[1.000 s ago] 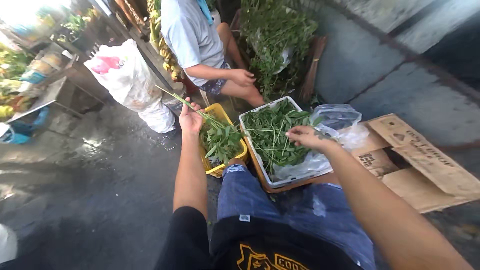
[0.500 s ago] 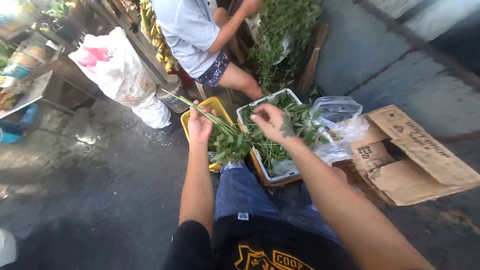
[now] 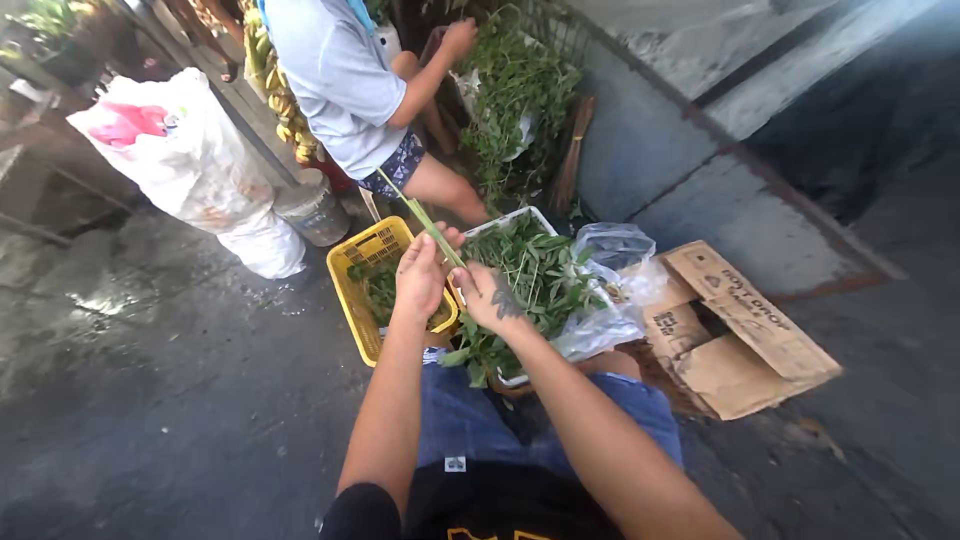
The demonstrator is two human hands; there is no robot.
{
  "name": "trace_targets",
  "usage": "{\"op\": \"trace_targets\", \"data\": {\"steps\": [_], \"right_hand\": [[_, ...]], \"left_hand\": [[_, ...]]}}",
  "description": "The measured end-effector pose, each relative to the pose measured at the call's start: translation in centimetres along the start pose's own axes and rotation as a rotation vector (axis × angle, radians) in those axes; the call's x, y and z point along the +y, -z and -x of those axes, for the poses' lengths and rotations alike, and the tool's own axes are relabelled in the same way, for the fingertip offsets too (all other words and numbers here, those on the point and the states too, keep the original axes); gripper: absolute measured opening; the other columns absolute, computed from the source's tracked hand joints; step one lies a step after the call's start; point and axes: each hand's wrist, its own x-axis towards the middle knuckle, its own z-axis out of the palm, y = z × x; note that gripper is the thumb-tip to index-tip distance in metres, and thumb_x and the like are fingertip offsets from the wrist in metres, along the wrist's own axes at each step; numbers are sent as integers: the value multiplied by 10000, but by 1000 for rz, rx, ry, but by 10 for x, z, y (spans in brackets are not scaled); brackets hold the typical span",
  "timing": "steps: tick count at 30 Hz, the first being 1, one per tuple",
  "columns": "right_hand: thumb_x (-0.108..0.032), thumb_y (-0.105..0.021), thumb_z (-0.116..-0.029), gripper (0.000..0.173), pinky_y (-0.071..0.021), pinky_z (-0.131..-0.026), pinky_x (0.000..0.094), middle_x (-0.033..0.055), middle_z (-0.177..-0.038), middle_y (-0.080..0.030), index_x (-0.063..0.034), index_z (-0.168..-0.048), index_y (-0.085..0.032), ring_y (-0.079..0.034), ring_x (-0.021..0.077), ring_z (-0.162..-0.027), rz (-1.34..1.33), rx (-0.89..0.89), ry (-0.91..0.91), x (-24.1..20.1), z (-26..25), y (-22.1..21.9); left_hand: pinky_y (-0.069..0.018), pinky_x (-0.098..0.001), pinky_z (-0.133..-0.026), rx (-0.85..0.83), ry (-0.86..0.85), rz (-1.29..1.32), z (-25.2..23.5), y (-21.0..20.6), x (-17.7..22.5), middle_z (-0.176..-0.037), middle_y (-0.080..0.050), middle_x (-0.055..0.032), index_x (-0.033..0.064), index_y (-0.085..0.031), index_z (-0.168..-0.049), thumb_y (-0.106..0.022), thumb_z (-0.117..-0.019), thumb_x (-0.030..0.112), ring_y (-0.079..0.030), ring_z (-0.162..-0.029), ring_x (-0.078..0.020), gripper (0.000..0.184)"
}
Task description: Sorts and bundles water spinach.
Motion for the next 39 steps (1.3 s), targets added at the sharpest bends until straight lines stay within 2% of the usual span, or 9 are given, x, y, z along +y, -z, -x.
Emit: {"op": "trace_targets", "data": {"steps": [4,12,15,19,24,29,32,37,39], "right_hand": [[-305,-409,-1113,408,-552,-889,505,166,-937,-695,2,-1082,-676,-691,293,-934,-54,35,-30,-3,6,3],[-324,-409,-1115,405,-547,-870,500,146,-926,-688,-16,-1064,-666,-685,279,-914,-48,31,-60,-1,9,10],[-296,-404,-1116,406,-553,-835,470,138,-874,-675,0,-1024,-666,-677,256,-851,-79,70,-31,4,12,11],[-311,-395,-1116,416,-547,-892,471,131,-950,-702,-18,-1085,-688,-685,249,-927,-72,58,-69,8,19,12],[-320,-380,-1115,435,-541,-953,479,169,-1021,-718,5,-1110,-669,-697,289,-1026,-14,130,-89,11,24,13],[-372,-388,-1107,440,-560,-893,506,157,-991,-712,-29,-1158,-660,-705,307,-978,101,117,-162,13,29,16],[-411,-372,-1106,451,-566,-893,519,148,-1022,-727,-60,-1213,-635,-715,321,-1019,200,103,-265,6,31,14],[-444,-359,-1101,462,-584,-850,521,141,-1033,-730,-90,-1234,-626,-721,329,-1020,290,125,-319,8,35,10],[-440,-356,-1101,459,-584,-857,529,140,-1052,-736,-102,-1273,-615,-724,327,-1029,292,117,-359,5,35,8]], "left_hand": [[-600,-389,-842,-3,87,-80,2,-12,-17,-1146,-722,-138,94,-636,-1267,-375,-1124,334,-710,-1015,-245,382],[-616,-399,-803,45,103,-30,-4,-17,-13,-1076,-732,-136,73,-639,-1249,-436,-1111,328,-729,-950,-248,354],[-605,-377,-789,-46,162,-101,0,-14,-15,-1090,-725,-161,44,-662,-1228,-485,-1096,268,-714,-934,-240,314],[-609,-451,-855,5,108,-28,-6,-16,-15,-1104,-729,-153,63,-643,-1237,-501,-1091,262,-724,-984,-276,285],[-619,-388,-784,-40,142,-178,1,-27,-33,-1027,-740,-188,-9,-655,-1187,-519,-1081,172,-736,-903,-263,250],[-611,-432,-821,-18,135,-148,-5,-29,-24,-1094,-720,-197,-10,-622,-1235,-520,-1071,141,-724,-952,-291,246],[-625,-407,-737,118,97,-176,-7,-36,-33,-1037,-733,-192,0,-647,-1198,-587,-1051,154,-734,-842,-279,221],[-621,-458,-817,100,138,-182,-8,-33,-32,-1032,-728,-233,-50,-608,-1229,-595,-1029,62,-737,-895,-322,230],[-630,-428,-773,96,123,-213,-7,-35,-40,-1027,-729,-222,-27,-603,-1272,-574,-1051,108,-742,-874,-308,261]]}}
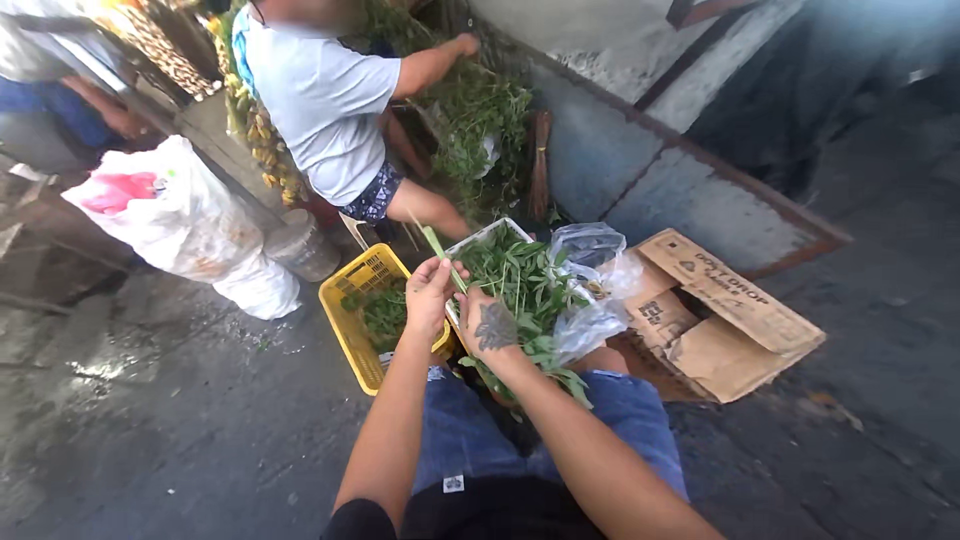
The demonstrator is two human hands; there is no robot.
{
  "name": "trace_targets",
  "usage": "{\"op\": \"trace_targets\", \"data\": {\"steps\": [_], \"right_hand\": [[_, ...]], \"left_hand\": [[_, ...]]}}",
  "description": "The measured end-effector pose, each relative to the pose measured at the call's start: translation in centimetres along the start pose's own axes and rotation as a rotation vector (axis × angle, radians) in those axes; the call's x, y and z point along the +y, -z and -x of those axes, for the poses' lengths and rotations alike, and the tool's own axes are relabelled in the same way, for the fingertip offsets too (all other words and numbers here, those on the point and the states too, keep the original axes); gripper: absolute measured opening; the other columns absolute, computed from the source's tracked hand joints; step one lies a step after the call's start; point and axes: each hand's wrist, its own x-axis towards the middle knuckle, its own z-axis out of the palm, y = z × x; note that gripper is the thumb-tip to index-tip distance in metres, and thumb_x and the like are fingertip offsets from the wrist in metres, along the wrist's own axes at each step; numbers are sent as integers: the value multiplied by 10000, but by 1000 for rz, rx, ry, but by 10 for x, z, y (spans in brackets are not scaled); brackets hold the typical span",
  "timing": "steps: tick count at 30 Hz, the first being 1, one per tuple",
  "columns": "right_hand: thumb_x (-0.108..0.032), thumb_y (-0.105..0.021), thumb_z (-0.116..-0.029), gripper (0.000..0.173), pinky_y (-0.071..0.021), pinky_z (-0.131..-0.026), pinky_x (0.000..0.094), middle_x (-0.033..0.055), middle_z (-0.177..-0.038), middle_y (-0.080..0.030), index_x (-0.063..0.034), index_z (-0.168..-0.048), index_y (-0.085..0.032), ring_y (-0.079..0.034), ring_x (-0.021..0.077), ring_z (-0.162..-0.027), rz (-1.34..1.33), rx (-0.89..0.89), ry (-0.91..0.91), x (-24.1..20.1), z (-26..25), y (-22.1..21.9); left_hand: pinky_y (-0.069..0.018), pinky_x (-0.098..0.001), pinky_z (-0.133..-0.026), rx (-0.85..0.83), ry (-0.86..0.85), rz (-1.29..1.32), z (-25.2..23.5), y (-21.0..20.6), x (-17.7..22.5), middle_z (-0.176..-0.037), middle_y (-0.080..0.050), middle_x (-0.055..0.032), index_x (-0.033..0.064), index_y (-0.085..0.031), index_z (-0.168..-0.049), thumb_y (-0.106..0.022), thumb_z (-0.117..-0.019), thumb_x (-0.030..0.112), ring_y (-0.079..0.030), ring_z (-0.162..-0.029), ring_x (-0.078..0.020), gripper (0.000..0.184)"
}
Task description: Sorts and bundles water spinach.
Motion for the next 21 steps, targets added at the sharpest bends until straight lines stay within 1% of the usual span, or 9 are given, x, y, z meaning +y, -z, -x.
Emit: {"op": "trace_targets", "data": {"steps": [2,4,6,8,10,12,15,18,21], "right_hand": [[-425,-359,-1101,459,-586,-855,542,146,-1050,-740,-96,-1303,-607,-728,337,-1020,-16,10,-16,-1,-1,-3],[-446,-384,-1092,476,-588,-851,542,147,-1044,-741,-84,-1299,-613,-730,339,-1006,-44,41,20,6,-4,-7],[-521,-467,-1050,564,-568,-931,528,153,-1139,-724,-70,-1369,-582,-704,333,-1082,-102,78,114,21,-6,-11],[-604,-536,-984,733,-495,-1065,526,197,-1317,-635,-44,-1456,-522,-603,358,-1249,-162,146,201,40,-6,-11],[-624,-546,-966,750,-488,-1070,543,216,-1354,-599,-48,-1447,-538,-570,378,-1278,-212,221,240,60,-9,-9],[-595,-540,-977,694,-506,-1047,543,215,-1323,-617,-40,-1391,-583,-595,371,-1242,-258,246,227,80,-12,-5],[-548,-548,-999,621,-559,-944,506,176,-1202,-656,-34,-1346,-593,-664,312,-1068,-318,176,181,101,-21,-2],[-434,-549,-1034,451,-578,-882,465,125,-1045,-711,-44,-1235,-657,-699,246,-936,-400,48,181,105,-31,0],[-312,-523,-1056,335,-575,-910,419,109,-1072,-714,-66,-1214,-687,-697,207,-966,-462,37,293,87,-43,8]], "left_hand": [[-624,-371,-694,-40,11,-55,3,-5,-6,-1040,-731,-227,-18,-615,-1294,-553,-1066,137,-743,-859,-294,283],[-616,-361,-681,-52,31,-63,3,-8,-6,-1007,-738,-224,-14,-621,-1289,-529,-1078,150,-744,-842,-283,283],[-625,-419,-746,-51,29,-13,-4,-8,-2,-931,-717,-173,24,-603,-1295,-457,-1107,194,-728,-798,-265,293],[-611,-443,-763,-76,-19,70,-19,-3,7,-872,-643,-74,107,-561,-1319,-362,-1128,269,-666,-739,-210,320],[-567,-356,-668,-83,-71,73,-39,5,20,-858,-586,-7,226,-517,-1380,-281,-1126,405,-592,-691,-144,390],[-541,-317,-606,-90,-80,-12,-54,13,34,-858,-585,7,327,-446,-1438,-262,-1105,529,-573,-663,-128,431],[-551,-332,-632,-156,-102,-170,-62,18,59,-834,-578,2,283,-540,-1334,-357,-1111,458,-581,-686,-139,337],[-596,-381,-727,-178,-93,-283,-68,15,79,-991,-681,-60,142,-618,-1237,-400,-1117,291,-664,-774,-180,291],[-535,-290,-623,-234,-96,-433,-65,15,82,-876,-631,-27,162,-638,-1233,-390,-1119,331,-579,-667,-127,321]]}}
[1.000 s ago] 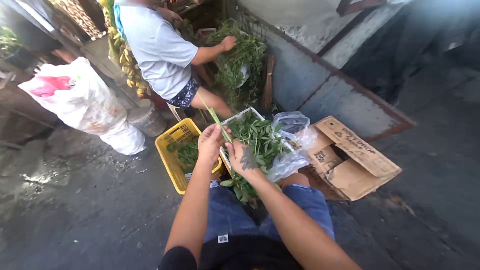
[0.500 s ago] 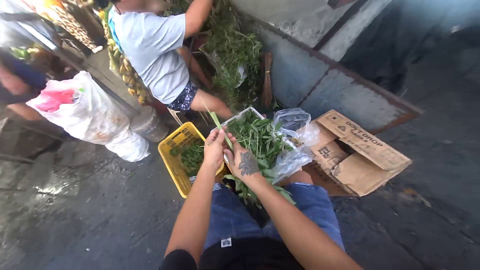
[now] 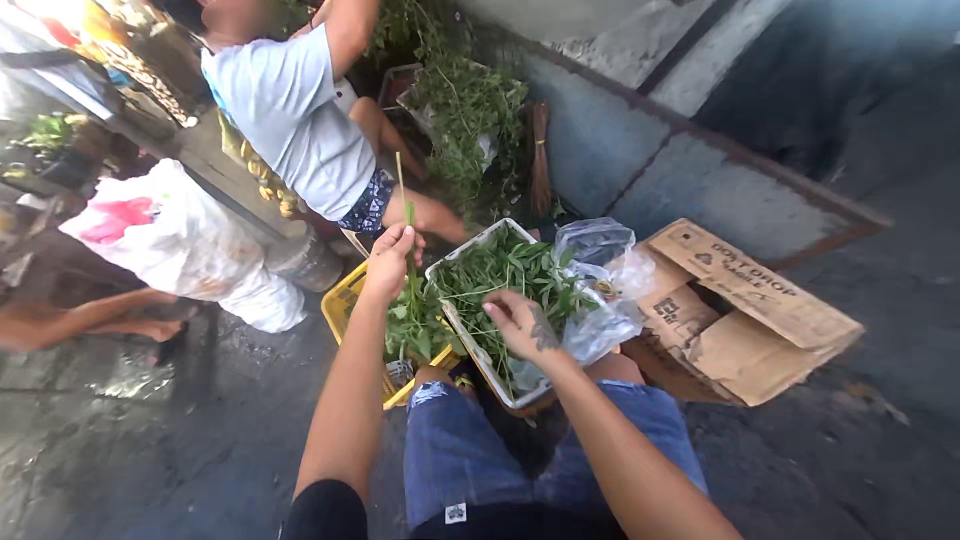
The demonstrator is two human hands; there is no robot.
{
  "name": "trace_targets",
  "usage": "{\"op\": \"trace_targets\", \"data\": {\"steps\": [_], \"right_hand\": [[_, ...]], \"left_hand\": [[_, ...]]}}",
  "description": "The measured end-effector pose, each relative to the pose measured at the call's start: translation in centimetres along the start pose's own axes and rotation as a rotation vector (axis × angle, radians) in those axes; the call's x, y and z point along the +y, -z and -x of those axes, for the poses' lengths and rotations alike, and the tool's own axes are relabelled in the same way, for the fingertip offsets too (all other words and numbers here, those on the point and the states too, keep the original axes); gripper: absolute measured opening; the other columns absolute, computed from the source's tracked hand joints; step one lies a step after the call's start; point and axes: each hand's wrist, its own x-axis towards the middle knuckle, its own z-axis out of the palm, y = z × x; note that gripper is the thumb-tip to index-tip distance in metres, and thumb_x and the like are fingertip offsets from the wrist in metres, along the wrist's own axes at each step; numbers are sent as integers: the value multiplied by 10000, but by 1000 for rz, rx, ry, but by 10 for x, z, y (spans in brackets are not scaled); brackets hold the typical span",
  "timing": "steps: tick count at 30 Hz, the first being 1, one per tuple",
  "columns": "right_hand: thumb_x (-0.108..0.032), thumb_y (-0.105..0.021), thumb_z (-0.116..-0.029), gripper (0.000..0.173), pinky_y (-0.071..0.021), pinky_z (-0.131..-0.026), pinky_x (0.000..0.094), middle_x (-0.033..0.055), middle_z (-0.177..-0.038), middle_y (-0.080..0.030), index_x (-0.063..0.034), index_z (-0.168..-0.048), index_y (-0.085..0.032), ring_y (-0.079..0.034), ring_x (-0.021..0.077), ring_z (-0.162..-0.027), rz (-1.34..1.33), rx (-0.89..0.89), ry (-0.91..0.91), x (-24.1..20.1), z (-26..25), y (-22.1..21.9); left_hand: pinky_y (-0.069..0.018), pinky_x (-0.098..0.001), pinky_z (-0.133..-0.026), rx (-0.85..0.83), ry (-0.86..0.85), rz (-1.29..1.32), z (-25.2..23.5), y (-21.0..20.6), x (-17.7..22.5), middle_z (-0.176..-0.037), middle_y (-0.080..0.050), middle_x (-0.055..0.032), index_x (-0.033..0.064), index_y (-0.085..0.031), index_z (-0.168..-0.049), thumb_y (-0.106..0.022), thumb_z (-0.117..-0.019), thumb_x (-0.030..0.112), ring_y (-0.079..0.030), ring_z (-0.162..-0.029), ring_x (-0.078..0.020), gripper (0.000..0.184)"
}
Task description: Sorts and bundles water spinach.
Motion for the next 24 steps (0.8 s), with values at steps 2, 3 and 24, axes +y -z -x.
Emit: {"op": "trace_targets", "data": {"steps": [2,3,24], "right_hand": [[-295,-557,-1044,341,-584,-899,410,113,-1094,-707,-62,-1266,-671,-692,201,-970,-54,67,103,-18,-15,0],[-289,-595,-1026,358,-595,-841,407,113,-1075,-697,-57,-1292,-653,-687,200,-916,-99,112,139,-27,-23,1],[-461,-704,-894,568,-568,-931,451,125,-1198,-680,-67,-1298,-635,-670,257,-1086,320,340,-458,66,51,39]], "left_hand": [[-516,-269,-597,-63,33,-91,5,-6,-2,-838,-616,-16,179,-644,-1244,-359,-1118,419,-559,-646,-113,394],[-516,-274,-605,-91,41,-139,5,-10,-6,-845,-622,-19,169,-652,-1238,-370,-1116,414,-564,-659,-118,393],[-516,-606,-950,-700,-98,-1517,11,-170,-108,-1224,-697,-140,216,-686,-1303,-492,-1070,234,-673,-1120,-372,304]]}}
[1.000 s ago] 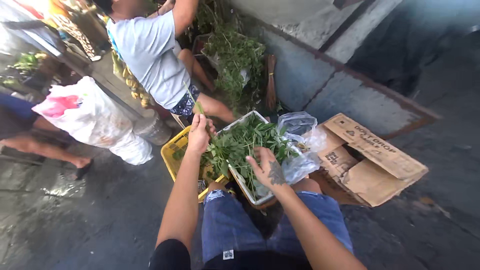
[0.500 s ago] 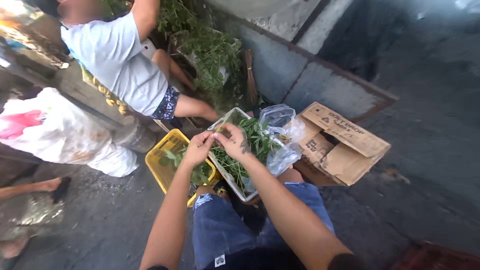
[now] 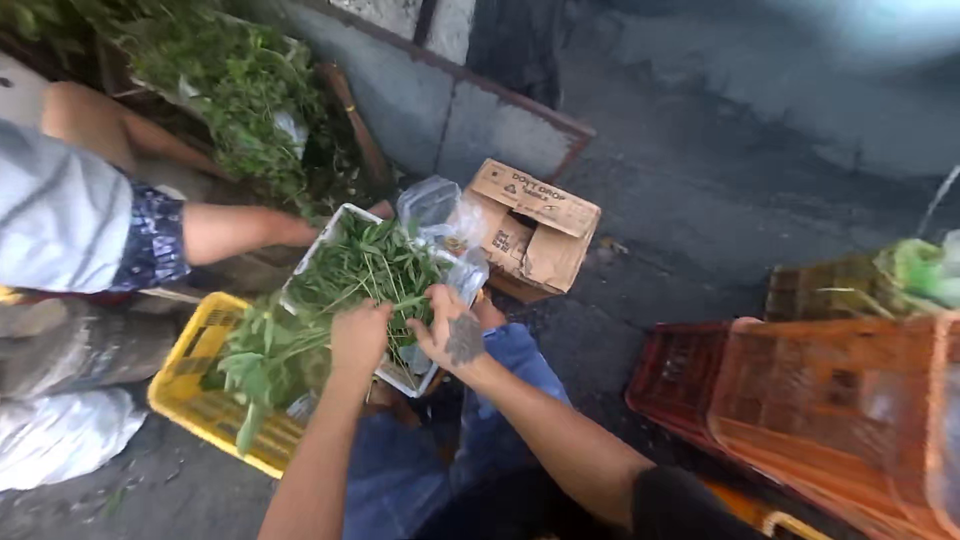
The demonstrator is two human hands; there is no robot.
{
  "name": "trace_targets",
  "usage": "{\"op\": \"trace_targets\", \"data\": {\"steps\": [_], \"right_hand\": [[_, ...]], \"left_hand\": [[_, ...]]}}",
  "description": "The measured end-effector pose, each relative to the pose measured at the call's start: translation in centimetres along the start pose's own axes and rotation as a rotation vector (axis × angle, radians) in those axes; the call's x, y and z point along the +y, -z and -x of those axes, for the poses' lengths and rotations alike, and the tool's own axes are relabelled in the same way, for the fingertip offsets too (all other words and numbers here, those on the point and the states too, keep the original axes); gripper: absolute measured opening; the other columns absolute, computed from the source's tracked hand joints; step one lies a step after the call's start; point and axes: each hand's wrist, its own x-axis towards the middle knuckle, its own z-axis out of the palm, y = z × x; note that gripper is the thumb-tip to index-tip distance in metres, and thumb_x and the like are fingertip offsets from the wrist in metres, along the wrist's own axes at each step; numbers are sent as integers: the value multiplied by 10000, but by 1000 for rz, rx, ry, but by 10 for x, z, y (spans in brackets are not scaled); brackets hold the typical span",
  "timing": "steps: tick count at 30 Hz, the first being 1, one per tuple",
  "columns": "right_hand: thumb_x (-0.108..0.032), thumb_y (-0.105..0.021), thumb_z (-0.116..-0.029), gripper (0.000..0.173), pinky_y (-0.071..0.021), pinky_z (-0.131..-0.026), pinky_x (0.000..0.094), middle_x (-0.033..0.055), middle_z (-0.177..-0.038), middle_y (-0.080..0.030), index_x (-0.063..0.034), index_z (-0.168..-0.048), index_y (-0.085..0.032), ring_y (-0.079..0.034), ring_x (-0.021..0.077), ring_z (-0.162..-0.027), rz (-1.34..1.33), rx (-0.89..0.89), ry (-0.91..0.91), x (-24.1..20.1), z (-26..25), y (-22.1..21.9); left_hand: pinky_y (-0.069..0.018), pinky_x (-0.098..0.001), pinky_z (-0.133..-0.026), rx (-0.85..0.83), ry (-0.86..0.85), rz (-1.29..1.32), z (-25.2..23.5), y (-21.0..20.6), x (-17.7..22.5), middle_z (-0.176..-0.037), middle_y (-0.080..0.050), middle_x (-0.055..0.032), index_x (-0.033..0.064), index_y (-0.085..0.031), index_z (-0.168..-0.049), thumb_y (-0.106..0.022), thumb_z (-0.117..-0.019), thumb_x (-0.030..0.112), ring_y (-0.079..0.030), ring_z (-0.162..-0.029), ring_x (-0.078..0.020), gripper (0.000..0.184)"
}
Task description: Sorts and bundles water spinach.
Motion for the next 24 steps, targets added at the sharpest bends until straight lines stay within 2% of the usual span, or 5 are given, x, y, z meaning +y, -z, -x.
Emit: {"op": "trace_targets", "data": {"steps": [3,7,12,20,24], "right_hand": [[-466,-565,-1005,584,-398,-1156,552,138,-1352,-642,-114,-1470,-532,-580,327,-1296,220,-145,220,29,-13,23],[-276,-428,-1086,363,-584,-833,440,110,-930,-707,-31,-1195,-673,-695,209,-845,-202,-306,367,86,-49,41],[-232,-456,-1088,322,-590,-870,531,129,-1050,-721,-56,-1251,-670,-713,263,-941,-59,19,173,151,-113,102],[-350,-586,-1031,410,-503,-980,669,234,-1274,-661,-76,-1333,-624,-632,430,-1196,260,-122,-468,320,-228,74],[-281,-719,-898,509,-462,-1036,657,285,-1413,-522,-42,-1338,-622,-493,482,-1329,452,91,-515,293,-214,44]], "left_hand": [[-478,-567,-988,64,-257,-57,-9,1,23,-1171,-713,-88,188,-705,-1227,-549,-1041,157,-667,-1121,-311,245],[-377,-579,-1152,406,-407,-81,-27,5,50,-1344,-658,-64,247,-647,-1356,-561,-1042,229,-578,-1315,-279,326],[-384,-618,-1127,584,-332,117,-33,-16,52,-1409,-600,-123,230,-580,-1435,-522,-1026,431,-526,-1350,-364,459],[-522,-553,-1028,-299,-48,371,-21,-133,-9,-1419,-577,-158,165,-528,-1482,-618,-993,443,-618,-1239,-341,570],[-602,-456,-936,-295,-22,635,8,-159,-13,-1315,-639,-138,96,-594,-1398,-629,-996,374,-705,-1061,-241,490]]}}
